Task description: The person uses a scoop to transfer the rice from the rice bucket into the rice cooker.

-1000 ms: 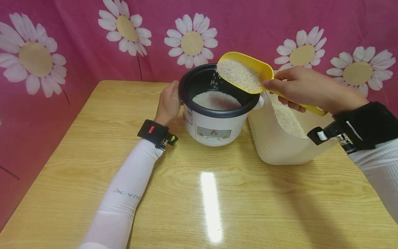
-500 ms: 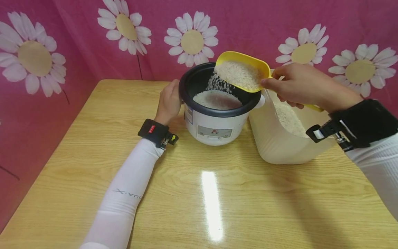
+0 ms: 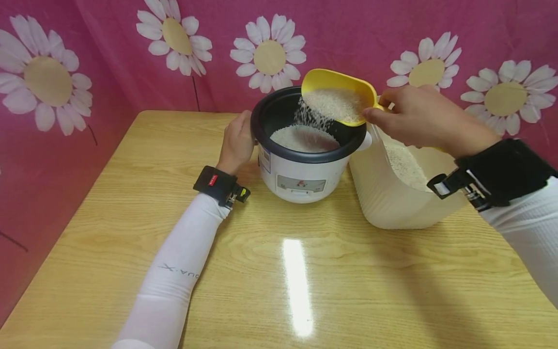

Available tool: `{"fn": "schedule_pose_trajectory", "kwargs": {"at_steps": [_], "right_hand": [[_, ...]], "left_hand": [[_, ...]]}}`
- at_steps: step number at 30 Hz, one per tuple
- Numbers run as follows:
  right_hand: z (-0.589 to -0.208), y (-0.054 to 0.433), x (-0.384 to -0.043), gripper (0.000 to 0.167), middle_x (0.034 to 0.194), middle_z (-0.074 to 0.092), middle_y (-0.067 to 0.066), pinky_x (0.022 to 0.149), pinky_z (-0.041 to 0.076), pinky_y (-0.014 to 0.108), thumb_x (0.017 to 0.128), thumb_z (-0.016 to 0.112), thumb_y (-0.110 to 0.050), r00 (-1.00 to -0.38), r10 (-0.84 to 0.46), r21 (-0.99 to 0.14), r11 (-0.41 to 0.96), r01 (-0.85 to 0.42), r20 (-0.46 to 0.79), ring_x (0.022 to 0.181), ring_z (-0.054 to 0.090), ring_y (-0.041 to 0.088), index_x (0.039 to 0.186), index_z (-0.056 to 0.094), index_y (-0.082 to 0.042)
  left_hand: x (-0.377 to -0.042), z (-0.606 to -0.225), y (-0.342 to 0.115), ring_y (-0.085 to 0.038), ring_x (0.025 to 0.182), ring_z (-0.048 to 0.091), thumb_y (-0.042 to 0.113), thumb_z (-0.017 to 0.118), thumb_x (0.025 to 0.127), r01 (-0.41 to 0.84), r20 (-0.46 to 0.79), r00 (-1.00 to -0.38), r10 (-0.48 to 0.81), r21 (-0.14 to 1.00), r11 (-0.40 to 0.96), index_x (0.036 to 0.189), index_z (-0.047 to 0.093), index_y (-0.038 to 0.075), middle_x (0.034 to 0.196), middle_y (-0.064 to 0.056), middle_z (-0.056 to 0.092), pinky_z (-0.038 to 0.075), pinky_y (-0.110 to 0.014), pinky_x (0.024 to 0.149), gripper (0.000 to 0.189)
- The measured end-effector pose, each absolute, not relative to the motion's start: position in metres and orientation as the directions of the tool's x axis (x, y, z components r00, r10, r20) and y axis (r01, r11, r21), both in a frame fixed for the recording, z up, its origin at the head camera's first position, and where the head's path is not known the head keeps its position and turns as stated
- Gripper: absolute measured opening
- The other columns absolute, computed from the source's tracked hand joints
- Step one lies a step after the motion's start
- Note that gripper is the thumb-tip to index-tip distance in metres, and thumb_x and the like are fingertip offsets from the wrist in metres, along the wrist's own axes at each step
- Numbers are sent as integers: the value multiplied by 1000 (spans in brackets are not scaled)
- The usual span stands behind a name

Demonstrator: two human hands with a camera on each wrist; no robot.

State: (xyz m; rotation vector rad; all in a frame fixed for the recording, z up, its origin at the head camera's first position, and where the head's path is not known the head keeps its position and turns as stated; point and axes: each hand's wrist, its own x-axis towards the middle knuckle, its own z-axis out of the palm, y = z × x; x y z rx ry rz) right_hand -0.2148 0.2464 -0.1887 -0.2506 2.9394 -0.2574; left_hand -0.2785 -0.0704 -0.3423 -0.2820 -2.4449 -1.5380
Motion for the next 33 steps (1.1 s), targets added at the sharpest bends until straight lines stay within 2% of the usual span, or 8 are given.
{"fn": "schedule_pose_trajectory", "kwargs": {"at_steps": [6, 14, 23, 33], "right_hand": [[-192, 246, -215, 54, 66, 59, 6, 51, 40, 35, 104, 48, -56, -976, -207, -125, 972, -197, -72, 60, 54, 24, 125, 61, -8], [-195, 243, -215, 50, 66, 58, 8, 53, 38, 34, 103, 53, -48, -966, -258, -76, 963, -259, 30, 63, 50, 27, 124, 63, -4], [-195, 240, -213, 55, 67, 57, 10, 48, 38, 34, 103, 51, -50, -970, -239, -66, 968, -241, 35, 57, 49, 26, 130, 58, -2], [-194, 238, -209, 57, 74, 63, 14, 46, 40, 34, 101, 54, -49, -976, -210, -53, 976, -212, 50, 56, 50, 27, 126, 57, 2]], "left_hand": [[-278, -342, -70, -25, 94, 57, 32, 29, 111, 278, 290, -956, 39, 863, 422, 110, 60, 5, 93, -11, 57, 41, -31, 80, 42], [-278, -342, -70, -26, 96, 56, 30, 30, 111, 285, 301, -953, 32, 855, 434, 110, 61, 5, 93, -11, 57, 40, -33, 82, 40], [-278, -342, -70, -25, 94, 56, 31, 30, 111, 281, 298, -954, 31, 855, 435, 108, 61, 6, 92, -11, 57, 40, -32, 80, 40], [-279, -343, -70, -24, 93, 56, 34, 29, 111, 274, 287, -957, 35, 861, 428, 108, 60, 6, 92, -9, 56, 39, -29, 79, 41]]}}
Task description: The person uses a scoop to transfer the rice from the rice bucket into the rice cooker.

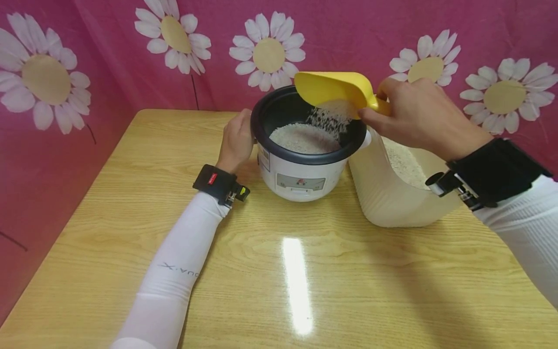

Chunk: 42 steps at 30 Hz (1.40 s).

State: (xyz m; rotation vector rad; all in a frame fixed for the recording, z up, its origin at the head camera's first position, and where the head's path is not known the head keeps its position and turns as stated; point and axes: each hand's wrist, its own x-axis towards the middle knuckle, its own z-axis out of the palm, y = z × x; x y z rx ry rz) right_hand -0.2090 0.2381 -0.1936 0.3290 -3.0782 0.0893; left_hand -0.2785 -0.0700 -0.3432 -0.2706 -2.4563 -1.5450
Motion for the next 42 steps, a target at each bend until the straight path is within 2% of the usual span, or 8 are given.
{"fn": "schedule_pose_trajectory", "kwargs": {"at_steps": [9, 16, 21, 24, 27, 32, 36, 42], "right_hand": [[-193, 236, -207, 44, 62, 48, 8, 46, 32, 32, 100, 56, -44, -955, -251, 1, 967, -254, 156, 54, 44, 26, 95, 61, 0], [-194, 237, -207, 44, 62, 47, 9, 47, 32, 32, 101, 57, -43, -957, -243, -15, 968, -249, 157, 55, 43, 26, 101, 62, 1], [-196, 242, -209, 46, 63, 49, 10, 50, 33, 33, 101, 53, -48, -968, -206, -36, 976, -213, 146, 57, 44, 27, 94, 59, -3], [-196, 247, -209, 49, 65, 49, 10, 50, 34, 33, 102, 51, -52, -980, -165, -74, 982, -174, 111, 57, 45, 27, 97, 58, -4], [-195, 252, -207, 56, 68, 49, 12, 49, 36, 33, 102, 50, -54, -989, -125, -117, 984, -133, 74, 57, 46, 27, 112, 59, 0], [-195, 265, -204, 65, 72, 50, 14, 48, 36, 34, 104, 48, -52, -995, -84, -179, 979, -94, 61, 60, 45, 29, 134, 51, 6], [-194, 279, -203, 66, 74, 52, 17, 52, 35, 36, 106, 44, -51, -995, -69, -142, 987, -78, 70, 64, 47, 32, 136, 49, 7], [-193, 301, -204, 67, 93, 62, 34, 61, 35, 41, 104, 44, -50, -998, 8, -133, 991, -1, 60, 75, 54, 40, 131, 50, 11]], "left_hand": [[-278, -344, -71, -23, 90, 56, 32, 30, 111, 283, 299, -954, 28, 865, 414, 108, 61, 6, 90, -9, 56, 39, -29, 77, 40], [-279, -346, -72, -24, 89, 57, 33, 30, 111, 290, 303, -952, 31, 868, 403, 107, 60, 6, 89, -9, 57, 40, -28, 76, 41], [-278, -345, -71, -24, 90, 57, 33, 30, 111, 284, 300, -953, 27, 866, 411, 107, 61, 6, 90, -10, 58, 40, -29, 77, 41], [-278, -344, -71, -24, 90, 58, 33, 30, 111, 289, 305, -952, 27, 863, 414, 107, 61, 6, 91, -10, 58, 40, -29, 77, 41], [-278, -344, -70, -24, 90, 58, 33, 30, 111, 296, 311, -950, 31, 864, 407, 107, 61, 5, 90, -10, 58, 40, -29, 77, 42], [-278, -344, -70, -24, 92, 56, 35, 29, 112, 288, 299, -953, 39, 864, 413, 109, 61, 6, 91, -10, 57, 39, -29, 78, 43], [-278, -344, -70, -24, 96, 56, 35, 29, 112, 282, 295, -955, 38, 861, 424, 111, 61, 6, 94, -10, 57, 39, -30, 81, 44], [-279, -343, -70, -24, 98, 55, 34, 29, 112, 275, 287, -957, 40, 860, 430, 112, 61, 6, 95, -10, 56, 39, -30, 83, 43]]}}
